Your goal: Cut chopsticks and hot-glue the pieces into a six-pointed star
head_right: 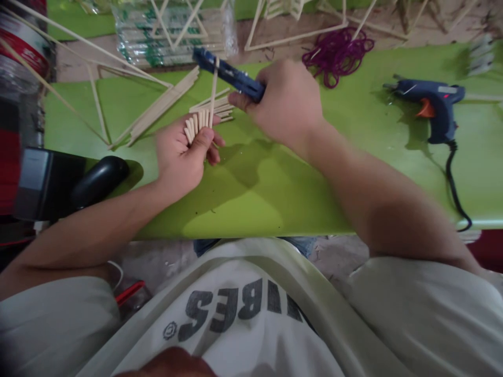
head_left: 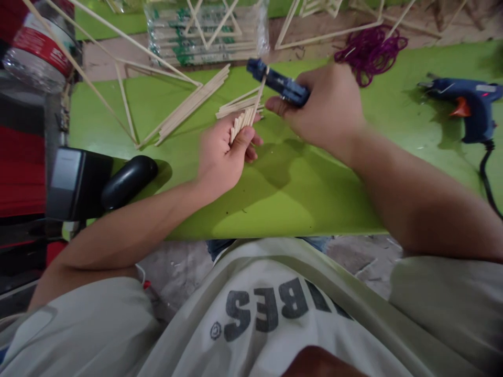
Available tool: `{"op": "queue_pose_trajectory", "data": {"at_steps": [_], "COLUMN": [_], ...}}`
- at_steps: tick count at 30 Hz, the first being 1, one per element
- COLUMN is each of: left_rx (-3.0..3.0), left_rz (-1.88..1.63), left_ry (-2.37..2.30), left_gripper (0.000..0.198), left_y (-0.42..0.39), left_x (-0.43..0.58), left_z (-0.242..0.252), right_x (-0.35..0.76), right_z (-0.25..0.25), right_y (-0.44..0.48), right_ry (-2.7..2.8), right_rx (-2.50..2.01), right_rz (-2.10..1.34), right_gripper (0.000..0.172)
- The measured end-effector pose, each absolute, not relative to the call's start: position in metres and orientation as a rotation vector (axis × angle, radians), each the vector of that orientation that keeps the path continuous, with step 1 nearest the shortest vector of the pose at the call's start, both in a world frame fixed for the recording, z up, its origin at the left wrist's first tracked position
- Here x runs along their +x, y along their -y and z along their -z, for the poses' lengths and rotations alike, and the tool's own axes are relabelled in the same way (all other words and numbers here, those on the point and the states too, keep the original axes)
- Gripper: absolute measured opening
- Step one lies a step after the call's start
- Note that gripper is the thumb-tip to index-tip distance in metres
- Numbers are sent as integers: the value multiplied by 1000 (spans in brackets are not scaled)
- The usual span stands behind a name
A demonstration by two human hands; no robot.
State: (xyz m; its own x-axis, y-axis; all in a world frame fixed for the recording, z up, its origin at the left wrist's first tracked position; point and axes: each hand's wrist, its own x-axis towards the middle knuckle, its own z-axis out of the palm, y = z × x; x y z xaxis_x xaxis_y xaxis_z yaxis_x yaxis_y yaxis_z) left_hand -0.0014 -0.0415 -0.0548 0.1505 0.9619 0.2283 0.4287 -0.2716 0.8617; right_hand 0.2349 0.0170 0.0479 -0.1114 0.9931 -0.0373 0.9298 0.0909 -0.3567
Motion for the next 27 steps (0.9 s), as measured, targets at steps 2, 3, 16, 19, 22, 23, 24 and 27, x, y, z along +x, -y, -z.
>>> {"op": "queue_pose_trajectory", "data": {"at_steps": [2, 3, 16, 19, 22, 23, 24, 27], "left_rx": [1786, 1782, 1758, 1752, 1794, 1822, 1857, 1971], "left_rz": [-1061, -1062, -1204, -1278, -1261, -1238, -1214, -1163], "left_ry": [-1321, -1310, -1285, -1260, -1295, -1325, -1359, -1415], "left_gripper": [75, 75, 59, 53, 50, 48, 46, 40], "left_y": [37, 34, 25, 26, 22, 20, 17, 4], "left_x": [0, 0, 4, 2, -6, -10, -15, -35], "left_z": [56, 56, 30, 30, 31, 30, 30, 25], "right_x": [237, 238, 238, 256, 277, 283, 288, 296], "right_z": [-52, -54, -60, -51, -39, -36, -34, -34], "right_y": [-20, -21, -17, -26, -35, -37, -38, -39], "right_ry": [2032, 2003, 2015, 2190, 2258, 2230, 2183, 2125], "right_rx": [-2007, -2031, -2010, -2037, -2017, -1996, -1977, -1931], "right_rz": [-453, -456, -510, -454, -341, -294, -246, -205], "right_gripper": [51, 53, 64, 65, 65, 61, 58, 61]}}
